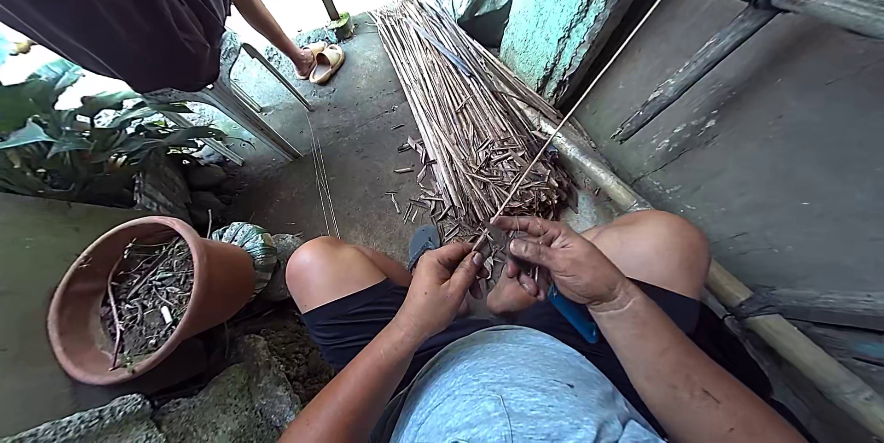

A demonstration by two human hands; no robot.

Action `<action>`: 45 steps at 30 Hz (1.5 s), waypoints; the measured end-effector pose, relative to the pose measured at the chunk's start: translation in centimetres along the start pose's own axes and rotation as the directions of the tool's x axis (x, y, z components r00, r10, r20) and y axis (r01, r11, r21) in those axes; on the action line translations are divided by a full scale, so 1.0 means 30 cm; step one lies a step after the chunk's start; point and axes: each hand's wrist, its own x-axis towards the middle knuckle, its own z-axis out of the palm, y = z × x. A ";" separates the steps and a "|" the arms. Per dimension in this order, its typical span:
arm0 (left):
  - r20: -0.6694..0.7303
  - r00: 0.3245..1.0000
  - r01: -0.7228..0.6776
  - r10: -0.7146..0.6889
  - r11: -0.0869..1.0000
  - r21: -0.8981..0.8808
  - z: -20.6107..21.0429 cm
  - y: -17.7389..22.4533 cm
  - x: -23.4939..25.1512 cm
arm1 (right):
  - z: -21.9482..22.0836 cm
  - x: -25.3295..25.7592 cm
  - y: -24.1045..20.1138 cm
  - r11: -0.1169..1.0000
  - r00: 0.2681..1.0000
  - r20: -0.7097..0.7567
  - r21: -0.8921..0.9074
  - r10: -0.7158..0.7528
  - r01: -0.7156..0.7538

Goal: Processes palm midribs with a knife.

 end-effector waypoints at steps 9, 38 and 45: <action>-0.007 1.000 -0.002 0.003 0.998 0.055 0.009 0.014 -0.014 | 0.021 -0.002 -0.014 0.999 0.996 -0.086 -0.033 -0.037 0.034; -0.098 0.923 -0.244 0.372 0.762 0.600 0.003 -0.048 0.006 | 0.056 0.007 -0.053 0.999 0.971 -0.236 -0.004 -0.044 0.045; -0.105 0.935 -0.234 0.340 0.809 0.539 -0.003 -0.052 0.010 | 0.074 0.012 -0.016 1.000 0.990 -0.137 0.006 0.027 -0.026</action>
